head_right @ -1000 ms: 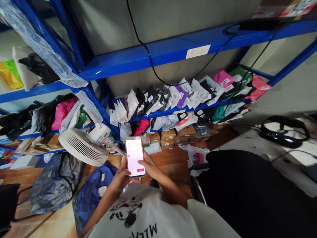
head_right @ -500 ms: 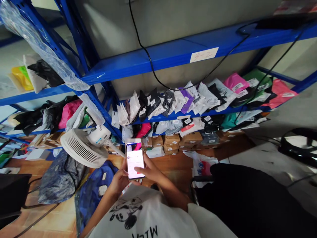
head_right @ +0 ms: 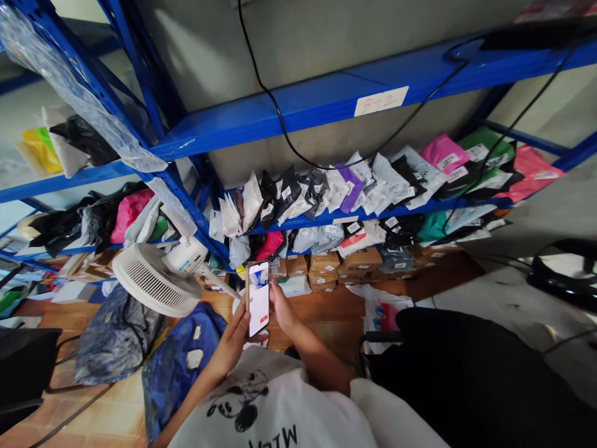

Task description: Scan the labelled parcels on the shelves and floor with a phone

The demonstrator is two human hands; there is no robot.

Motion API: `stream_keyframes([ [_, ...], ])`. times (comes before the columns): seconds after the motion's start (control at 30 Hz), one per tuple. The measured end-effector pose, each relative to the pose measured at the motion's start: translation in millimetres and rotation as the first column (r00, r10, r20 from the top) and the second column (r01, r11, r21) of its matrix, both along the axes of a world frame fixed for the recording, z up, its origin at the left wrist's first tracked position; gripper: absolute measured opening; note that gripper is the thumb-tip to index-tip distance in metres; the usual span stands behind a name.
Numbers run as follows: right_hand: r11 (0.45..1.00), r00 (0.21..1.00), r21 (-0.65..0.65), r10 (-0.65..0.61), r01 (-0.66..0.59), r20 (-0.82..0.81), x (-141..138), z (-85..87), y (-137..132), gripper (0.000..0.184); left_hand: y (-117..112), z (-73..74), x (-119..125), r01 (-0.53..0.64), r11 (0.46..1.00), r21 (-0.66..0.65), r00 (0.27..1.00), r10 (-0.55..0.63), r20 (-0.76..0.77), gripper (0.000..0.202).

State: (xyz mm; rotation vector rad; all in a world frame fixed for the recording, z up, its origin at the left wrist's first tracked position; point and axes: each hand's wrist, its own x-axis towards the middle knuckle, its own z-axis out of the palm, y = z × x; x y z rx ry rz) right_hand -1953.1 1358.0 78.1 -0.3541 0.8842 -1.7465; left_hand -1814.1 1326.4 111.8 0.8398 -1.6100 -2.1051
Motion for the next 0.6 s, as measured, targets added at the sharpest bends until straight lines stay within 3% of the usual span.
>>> stream_keyframes([
  [0.07, 0.991, 0.993, -0.103, 0.088, -0.08, 0.077, -0.2, 2.6, 1.7, 0.064, 6.6, 7.1, -0.8, 0.06, 0.97, -0.235, 0.997, -0.045, 0.068, 0.056],
  [0.13, 0.981, 0.988, -0.172, 0.111, -0.093, 0.102, -1.0, 4.4, 4.3, 0.066, 10.6, 13.7, -2.1, 0.133, 0.888, -0.441, 0.99, -0.1, 0.096, 0.05],
  [0.2, 0.976, 0.99, -0.198, 0.105, -0.085, 0.091, -1.8, 4.8, 6.1, 0.061, 12.3, 18.8, -3.7, 0.149, 0.842, -0.519, 0.989, -0.113, 0.1, 0.048],
  [0.37, 0.979, 0.997, -0.196, 0.064, -0.054, 0.049, -3.2, 3.1, 4.5, 0.048, 13.2, 20.0, -6.1, 0.129, 0.922, -0.365, 0.991, -0.103, 0.09, 0.051],
  [0.6, 0.993, 0.998, -0.114, -0.026, 0.033, 0.065, -3.0, 7.3, 5.3, 0.052, 9.9, 1.7, -9.1, 0.044, 0.991, -0.126, 0.996, -0.034, 0.077, 0.062],
])
